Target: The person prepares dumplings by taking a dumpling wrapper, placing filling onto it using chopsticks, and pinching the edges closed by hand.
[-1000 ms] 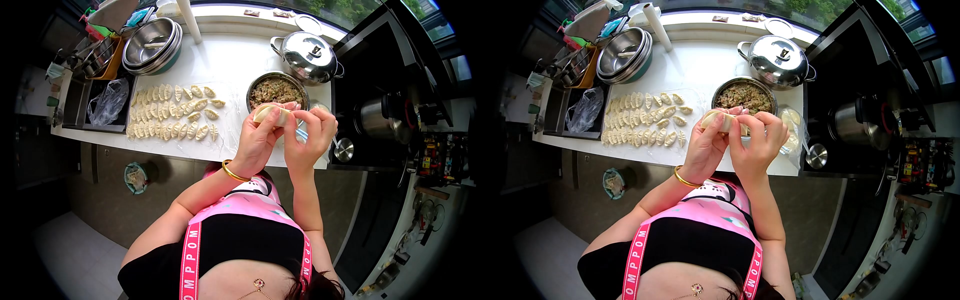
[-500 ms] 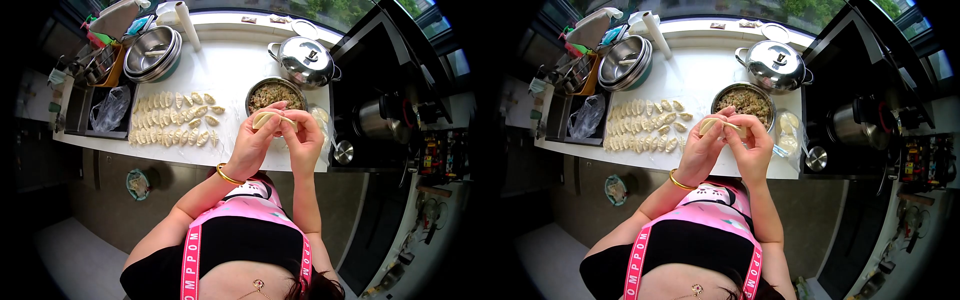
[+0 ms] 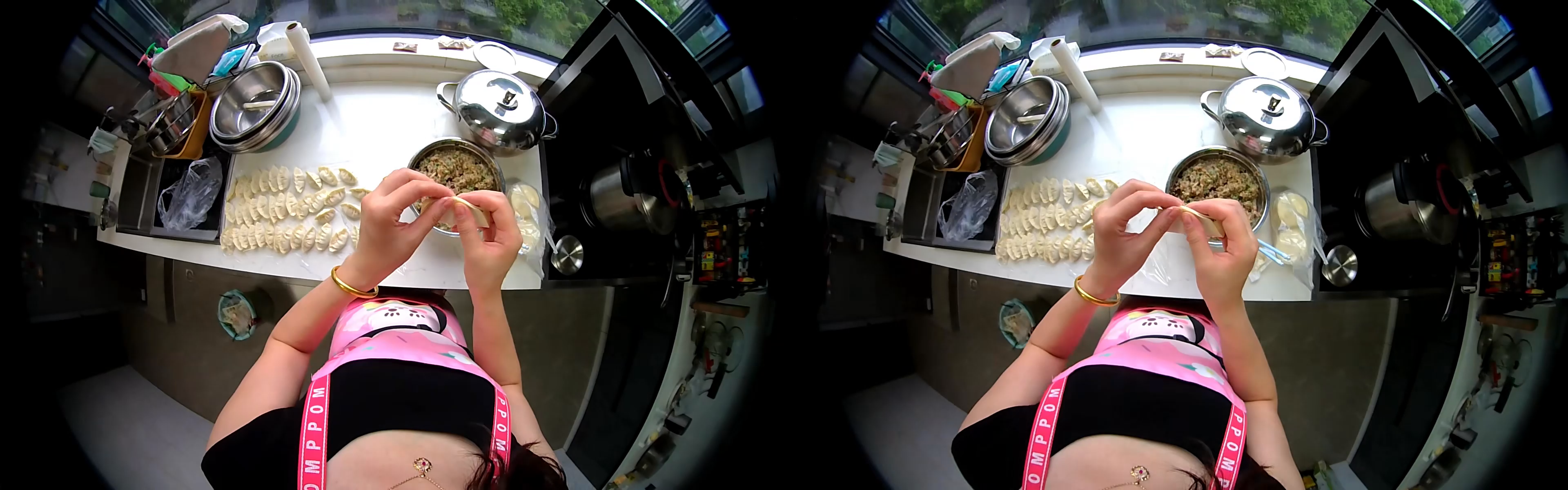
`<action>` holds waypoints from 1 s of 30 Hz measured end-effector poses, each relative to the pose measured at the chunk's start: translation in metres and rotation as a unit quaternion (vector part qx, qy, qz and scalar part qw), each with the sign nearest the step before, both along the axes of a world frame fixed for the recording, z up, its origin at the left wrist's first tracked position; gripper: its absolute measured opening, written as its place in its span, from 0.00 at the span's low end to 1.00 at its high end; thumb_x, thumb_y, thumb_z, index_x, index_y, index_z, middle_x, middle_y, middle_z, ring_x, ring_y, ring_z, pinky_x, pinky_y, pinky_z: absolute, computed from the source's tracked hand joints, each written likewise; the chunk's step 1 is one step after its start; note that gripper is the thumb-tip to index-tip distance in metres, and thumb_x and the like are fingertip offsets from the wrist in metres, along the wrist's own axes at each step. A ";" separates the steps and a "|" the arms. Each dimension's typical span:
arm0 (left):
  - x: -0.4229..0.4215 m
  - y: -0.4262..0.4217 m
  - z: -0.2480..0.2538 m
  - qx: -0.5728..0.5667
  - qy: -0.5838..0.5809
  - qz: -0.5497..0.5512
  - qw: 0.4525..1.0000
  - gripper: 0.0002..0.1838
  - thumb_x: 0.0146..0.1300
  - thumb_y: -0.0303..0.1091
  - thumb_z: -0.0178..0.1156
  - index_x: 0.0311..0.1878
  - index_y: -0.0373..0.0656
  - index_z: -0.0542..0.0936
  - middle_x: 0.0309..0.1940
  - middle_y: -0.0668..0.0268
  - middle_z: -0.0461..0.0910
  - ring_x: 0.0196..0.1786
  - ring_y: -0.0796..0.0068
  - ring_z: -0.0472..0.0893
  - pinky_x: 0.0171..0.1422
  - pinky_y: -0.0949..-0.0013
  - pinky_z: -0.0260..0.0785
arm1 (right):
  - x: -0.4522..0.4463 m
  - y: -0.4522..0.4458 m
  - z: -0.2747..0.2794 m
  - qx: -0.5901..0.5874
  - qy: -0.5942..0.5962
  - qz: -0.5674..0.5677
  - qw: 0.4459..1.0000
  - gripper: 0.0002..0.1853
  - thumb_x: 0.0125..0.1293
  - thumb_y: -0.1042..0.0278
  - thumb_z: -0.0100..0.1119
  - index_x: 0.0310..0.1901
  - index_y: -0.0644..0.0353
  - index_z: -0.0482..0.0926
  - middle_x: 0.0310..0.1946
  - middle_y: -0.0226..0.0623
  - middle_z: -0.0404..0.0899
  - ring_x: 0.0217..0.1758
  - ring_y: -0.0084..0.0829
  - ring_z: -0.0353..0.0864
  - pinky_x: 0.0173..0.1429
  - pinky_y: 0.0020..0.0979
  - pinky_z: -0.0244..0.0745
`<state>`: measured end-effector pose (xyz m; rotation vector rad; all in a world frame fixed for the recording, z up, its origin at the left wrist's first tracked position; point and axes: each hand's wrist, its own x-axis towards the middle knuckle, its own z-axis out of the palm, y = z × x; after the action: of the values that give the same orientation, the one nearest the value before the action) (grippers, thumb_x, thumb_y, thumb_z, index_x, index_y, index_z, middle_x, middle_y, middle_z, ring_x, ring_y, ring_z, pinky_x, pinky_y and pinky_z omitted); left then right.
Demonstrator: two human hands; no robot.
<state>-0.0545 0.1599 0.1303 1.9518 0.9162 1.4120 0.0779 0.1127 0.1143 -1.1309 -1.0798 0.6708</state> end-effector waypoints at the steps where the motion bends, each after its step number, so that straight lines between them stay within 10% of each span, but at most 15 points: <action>1: 0.000 0.001 -0.001 0.001 0.001 0.000 1.000 0.07 0.53 0.20 0.68 0.35 0.40 0.85 0.31 0.65 0.82 0.33 0.72 0.81 0.39 0.72 0.73 | 0.000 0.001 -0.001 0.010 -0.035 -0.014 0.999 0.05 0.60 0.77 0.66 0.36 0.64 0.79 0.35 0.36 0.79 0.35 0.29 0.79 0.40 0.27 0.73; 11: 0.003 0.004 0.005 0.115 0.092 0.019 0.989 0.07 0.54 0.20 0.66 0.35 0.40 0.78 0.31 0.62 0.78 0.34 0.66 0.79 0.37 0.67 0.72 | -0.004 0.006 0.003 0.069 -0.138 -0.070 0.985 0.06 0.58 0.78 0.66 0.34 0.64 0.77 0.31 0.40 0.80 0.34 0.35 0.80 0.39 0.30 0.74; 22: -0.007 0.011 0.022 -0.013 0.006 -0.052 0.999 0.04 0.59 0.24 0.63 0.36 0.37 0.78 0.31 0.60 0.77 0.33 0.66 0.80 0.37 0.67 0.72 | -0.006 0.006 0.014 0.032 0.094 0.033 0.995 0.04 0.66 0.74 0.61 0.39 0.64 0.77 0.35 0.30 0.79 0.33 0.16 0.73 0.30 0.17 0.64; 30: -0.009 0.021 0.032 0.029 0.099 -0.077 0.992 0.04 0.57 0.24 0.64 0.33 0.37 0.79 0.30 0.62 0.78 0.34 0.68 0.79 0.39 0.69 0.71 | -0.004 0.012 0.007 0.035 0.010 0.020 0.999 0.04 0.66 0.74 0.62 0.39 0.63 0.77 0.34 0.27 0.78 0.29 0.12 0.68 0.28 0.16 0.58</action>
<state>-0.0634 0.1809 0.1619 2.1868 0.7971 1.1858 0.0740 0.1246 0.1208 -1.0433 -1.1039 0.6696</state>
